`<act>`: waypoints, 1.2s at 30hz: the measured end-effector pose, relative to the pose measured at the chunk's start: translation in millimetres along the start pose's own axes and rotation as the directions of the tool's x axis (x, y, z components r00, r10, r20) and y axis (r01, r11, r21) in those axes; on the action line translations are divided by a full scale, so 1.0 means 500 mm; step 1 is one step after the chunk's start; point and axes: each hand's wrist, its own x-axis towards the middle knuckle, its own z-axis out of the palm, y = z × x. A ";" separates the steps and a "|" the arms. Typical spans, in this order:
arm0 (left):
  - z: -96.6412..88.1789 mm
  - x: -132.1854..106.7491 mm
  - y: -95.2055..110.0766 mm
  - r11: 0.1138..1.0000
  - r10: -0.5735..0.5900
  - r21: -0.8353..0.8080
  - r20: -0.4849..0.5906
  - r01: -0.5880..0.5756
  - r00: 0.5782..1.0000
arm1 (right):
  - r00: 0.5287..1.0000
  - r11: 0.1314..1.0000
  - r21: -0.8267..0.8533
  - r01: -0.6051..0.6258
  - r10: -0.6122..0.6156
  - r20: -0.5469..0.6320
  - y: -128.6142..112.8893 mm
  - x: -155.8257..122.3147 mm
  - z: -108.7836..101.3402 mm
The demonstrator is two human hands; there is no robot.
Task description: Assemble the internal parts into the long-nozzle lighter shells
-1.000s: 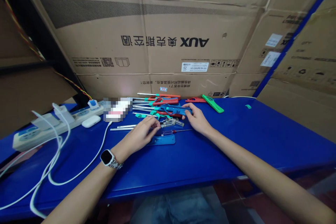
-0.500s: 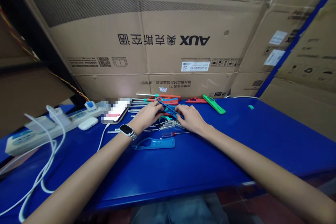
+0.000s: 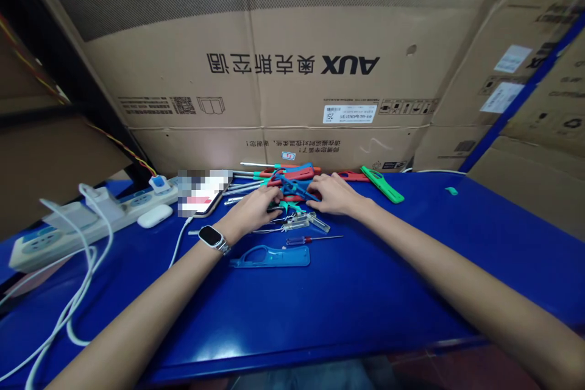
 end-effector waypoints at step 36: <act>-0.072 -0.079 0.043 0.993 0.022 -0.112 -0.025 -0.025 0.999 | 0.966 0.922 0.319 -0.221 0.253 -0.062 0.008 -0.004 0.051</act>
